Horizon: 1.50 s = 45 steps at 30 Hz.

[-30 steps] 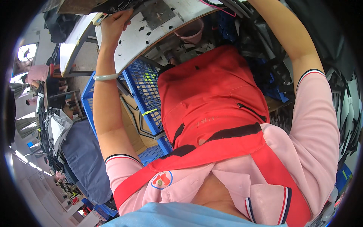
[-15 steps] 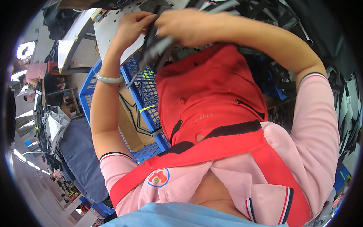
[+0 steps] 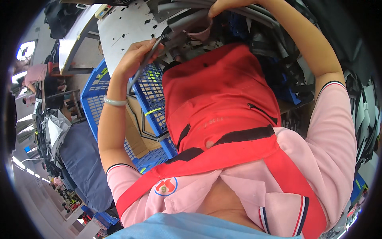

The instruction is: Sewing together fabric panels and piping using an industrial sewing machine.

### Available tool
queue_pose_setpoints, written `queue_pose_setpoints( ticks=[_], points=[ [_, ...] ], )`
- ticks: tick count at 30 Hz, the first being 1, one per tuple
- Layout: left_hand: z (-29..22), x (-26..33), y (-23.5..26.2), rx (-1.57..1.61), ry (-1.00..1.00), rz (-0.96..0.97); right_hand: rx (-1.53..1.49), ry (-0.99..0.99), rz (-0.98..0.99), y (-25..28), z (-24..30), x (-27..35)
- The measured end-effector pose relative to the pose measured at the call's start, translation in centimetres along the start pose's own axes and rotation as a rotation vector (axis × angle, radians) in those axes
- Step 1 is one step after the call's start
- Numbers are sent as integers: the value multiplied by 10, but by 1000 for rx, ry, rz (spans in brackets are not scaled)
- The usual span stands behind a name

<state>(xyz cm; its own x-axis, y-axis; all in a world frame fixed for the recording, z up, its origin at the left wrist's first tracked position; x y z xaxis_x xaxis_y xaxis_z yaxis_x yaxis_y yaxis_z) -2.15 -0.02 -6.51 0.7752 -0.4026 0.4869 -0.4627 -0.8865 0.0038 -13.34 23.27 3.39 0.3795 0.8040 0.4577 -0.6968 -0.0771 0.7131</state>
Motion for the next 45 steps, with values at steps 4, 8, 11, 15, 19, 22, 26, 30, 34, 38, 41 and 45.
queue_pose_setpoints(
  ticks=[4,8,11,15,19,22,26,30,34,38,41,45],
  points=[
    [-51,9,1,-192,-182,-158,-246,-11,-64,0,-32,1],
    [-91,6,15,-501,-443,-403,-419,-79,-158,21,-32,12],
    [-104,0,28,-615,-461,-499,-301,-106,-240,36,-41,8],
    [-105,-13,42,-560,-403,-535,-305,-103,-205,45,-54,-5],
    [-106,-23,56,-540,-365,-542,-428,-1,-235,49,-59,-16],
    [-105,-25,62,-518,-379,-542,-505,2,-200,50,-55,-18],
    [-108,-29,65,-435,-411,-528,-371,-13,-197,58,-61,-22],
    [-110,-30,69,-406,-432,-502,-421,-1,-208,61,-59,-20],
    [-111,-31,70,-328,-469,-493,-511,49,-246,66,-56,-20],
    [-109,-35,73,-308,-445,-494,-467,44,-250,70,-61,-24],
    [-107,-30,75,-282,-465,-518,-476,24,-276,70,-57,-24],
    [-102,-27,79,-207,-513,-502,-456,29,-311,66,-56,-19]
  ],
)
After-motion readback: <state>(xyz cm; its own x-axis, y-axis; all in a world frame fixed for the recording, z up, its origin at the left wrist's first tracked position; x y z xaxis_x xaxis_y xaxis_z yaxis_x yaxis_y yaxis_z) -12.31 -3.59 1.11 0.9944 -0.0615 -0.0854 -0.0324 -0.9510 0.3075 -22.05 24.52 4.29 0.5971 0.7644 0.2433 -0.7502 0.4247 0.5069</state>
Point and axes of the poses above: each hand's wrist, its own x-axis away from the middle knuckle, its own y-axis out of the back of the hand, z = x × y, the point moved 7 cm from there along -x, towards the middle knuckle, and after that the axes turned 12 degrees about z, right-handed, at the moved point
